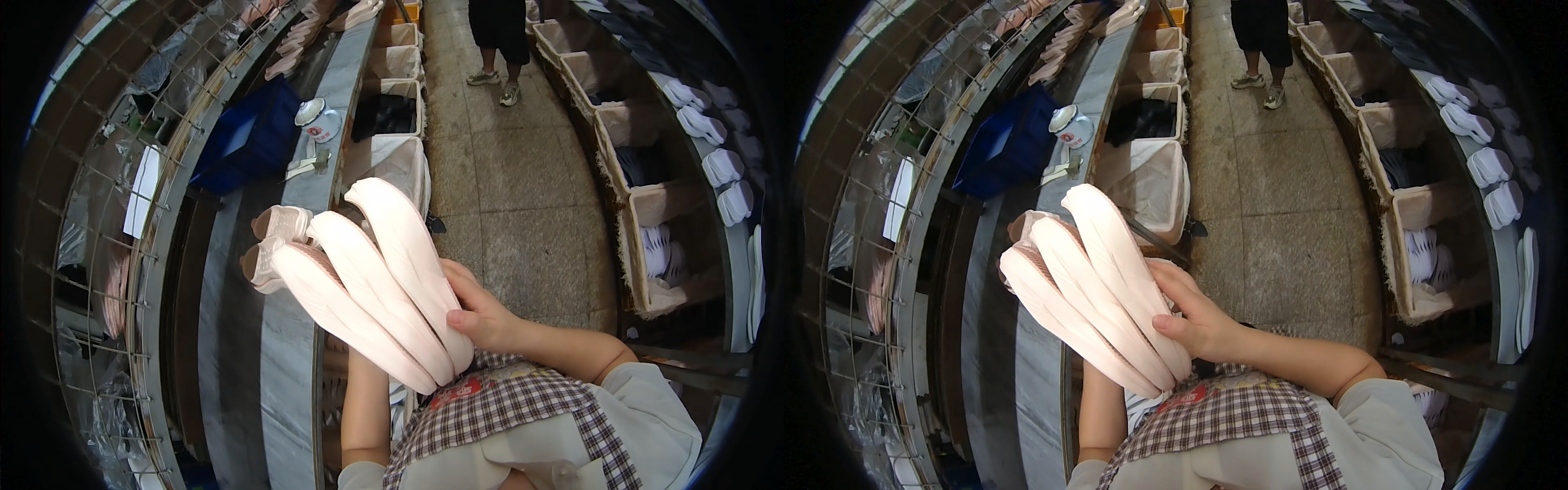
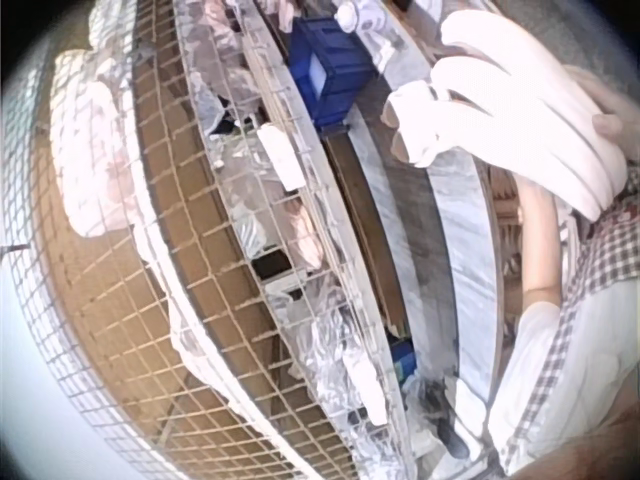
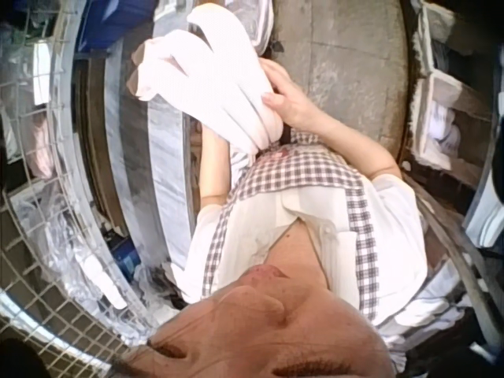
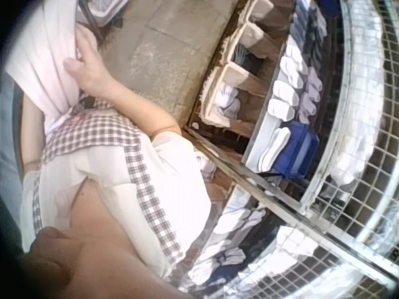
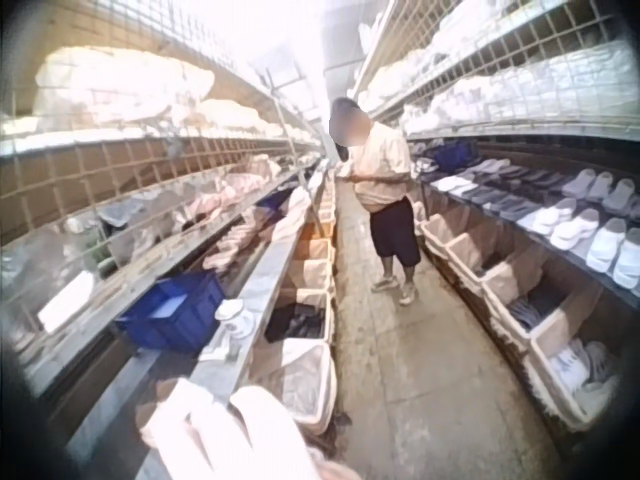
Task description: The person picks up pairs of white and pink slippers from bins, turns them over to view the soles, and places them back. The person repeats this process for multiple pairs while standing in a storage area.
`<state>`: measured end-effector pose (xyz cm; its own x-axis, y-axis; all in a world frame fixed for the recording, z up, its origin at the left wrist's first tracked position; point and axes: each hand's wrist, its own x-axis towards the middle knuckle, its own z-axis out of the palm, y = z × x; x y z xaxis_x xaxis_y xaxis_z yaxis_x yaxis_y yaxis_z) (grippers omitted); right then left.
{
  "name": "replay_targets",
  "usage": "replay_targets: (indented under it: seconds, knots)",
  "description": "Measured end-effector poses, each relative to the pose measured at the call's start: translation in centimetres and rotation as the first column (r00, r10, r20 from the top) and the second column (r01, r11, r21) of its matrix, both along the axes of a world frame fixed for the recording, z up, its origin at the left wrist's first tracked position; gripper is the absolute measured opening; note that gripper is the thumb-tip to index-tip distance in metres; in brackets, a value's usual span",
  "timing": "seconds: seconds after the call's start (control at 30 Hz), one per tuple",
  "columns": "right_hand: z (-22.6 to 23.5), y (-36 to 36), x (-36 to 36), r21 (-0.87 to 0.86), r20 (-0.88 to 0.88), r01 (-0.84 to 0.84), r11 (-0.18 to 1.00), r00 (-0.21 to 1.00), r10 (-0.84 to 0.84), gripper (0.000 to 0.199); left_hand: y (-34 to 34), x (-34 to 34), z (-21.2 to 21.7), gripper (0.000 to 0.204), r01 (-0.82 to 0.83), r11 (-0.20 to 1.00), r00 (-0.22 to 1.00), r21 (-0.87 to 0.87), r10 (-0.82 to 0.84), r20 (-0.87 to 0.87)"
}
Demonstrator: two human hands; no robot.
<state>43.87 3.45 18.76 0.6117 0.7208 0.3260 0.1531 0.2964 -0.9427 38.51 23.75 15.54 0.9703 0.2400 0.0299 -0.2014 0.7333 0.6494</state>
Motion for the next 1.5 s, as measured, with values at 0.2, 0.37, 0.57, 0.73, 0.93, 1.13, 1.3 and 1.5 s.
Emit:
replay_targets:
  seconds: [0.2,0.37,0.57,0.73,0.93,1.13,1.3,1.5]
  knots:
    - [-0.6,0.0,0.2,-0.003,-0.011,-0.007,1.0,1.0,0.007,0.068,0.4,0.2,0.0,0.046,-0.024,0.999,1.0,0.024,0.024,-0.002]
    - [-1.1,-0.4,1.2,-0.024,-0.141,-0.071,0.997,0.988,0.067,0.064,0.5,-0.1,0.0,0.045,-0.052,0.998,0.999,0.047,0.052,-0.005]
    - [-0.8,-0.8,1.6,0.01,-0.173,-0.102,0.995,0.98,0.103,0.064,0.5,0.2,-0.2,0.045,-0.065,0.996,0.998,0.062,0.066,-0.015]
    - [0.0,-0.9,1.2,-0.015,-0.011,-0.01,1.0,1.0,0.009,0.065,0.4,0.5,-0.3,0.044,-0.064,0.995,0.998,0.082,0.066,-0.022]
    - [0.3,-0.8,1.2,-0.027,0.016,0.005,1.0,1.0,-0.005,0.065,0.3,0.4,-0.6,0.044,-0.068,0.992,0.997,0.111,0.072,-0.034]
    - [0.1,-0.9,1.9,-0.065,-0.09,-0.046,0.997,0.995,0.04,0.067,0.5,0.1,-0.8,0.044,-0.097,0.98,0.993,0.172,0.106,-0.044]
    - [-0.9,-0.9,3.2,-0.038,-0.218,-0.114,0.993,0.97,0.104,0.068,0.5,-0.8,-1.4,0.044,-0.136,0.935,0.984,0.326,0.166,-0.065]
    - [-2.0,-0.9,4.4,0.037,-0.383,-0.217,0.975,0.899,0.214,0.068,1.4,-1.3,-3.1,0.04,-0.176,0.512,0.959,0.841,0.281,0.029]
